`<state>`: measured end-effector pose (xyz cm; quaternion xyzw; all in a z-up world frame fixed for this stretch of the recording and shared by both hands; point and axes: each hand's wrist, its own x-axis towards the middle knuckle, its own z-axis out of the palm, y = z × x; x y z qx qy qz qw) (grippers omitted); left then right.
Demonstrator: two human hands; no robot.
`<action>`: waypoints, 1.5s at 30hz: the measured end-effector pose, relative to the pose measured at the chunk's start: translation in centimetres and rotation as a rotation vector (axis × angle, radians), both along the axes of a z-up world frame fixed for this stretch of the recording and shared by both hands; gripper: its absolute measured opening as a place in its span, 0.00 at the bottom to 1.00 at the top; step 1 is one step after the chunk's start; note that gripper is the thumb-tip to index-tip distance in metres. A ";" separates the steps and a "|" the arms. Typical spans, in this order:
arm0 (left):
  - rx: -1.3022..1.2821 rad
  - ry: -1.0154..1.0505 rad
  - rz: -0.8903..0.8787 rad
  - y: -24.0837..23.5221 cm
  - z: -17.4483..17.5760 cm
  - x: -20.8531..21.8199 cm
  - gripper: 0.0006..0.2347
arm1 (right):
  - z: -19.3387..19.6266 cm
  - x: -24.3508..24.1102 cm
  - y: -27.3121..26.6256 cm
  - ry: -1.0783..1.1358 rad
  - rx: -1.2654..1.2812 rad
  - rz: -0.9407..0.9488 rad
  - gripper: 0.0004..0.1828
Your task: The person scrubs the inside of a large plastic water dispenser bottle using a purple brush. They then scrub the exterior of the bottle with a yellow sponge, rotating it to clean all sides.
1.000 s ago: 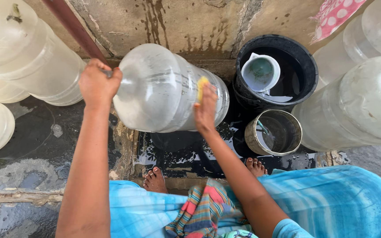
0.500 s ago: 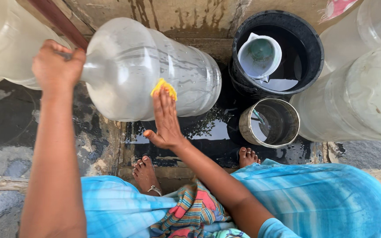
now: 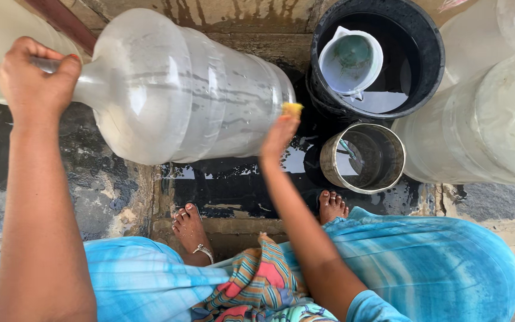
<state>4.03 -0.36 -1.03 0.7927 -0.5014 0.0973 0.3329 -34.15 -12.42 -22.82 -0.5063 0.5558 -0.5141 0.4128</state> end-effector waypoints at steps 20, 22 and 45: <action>0.105 0.225 0.122 -0.6 3.8 -3.5 0.11 | -13.4 -8.2 -5.2 -0.677 0.770 0.409 0.74; 0.160 0.330 0.190 -0.8 5.1 -4.5 0.10 | -13.4 -9.1 -5.1 -0.771 0.747 0.463 0.79; 0.400 0.093 0.219 0.4 3.3 -2.8 0.30 | 11.7 3.4 9.4 0.214 -0.631 0.536 0.42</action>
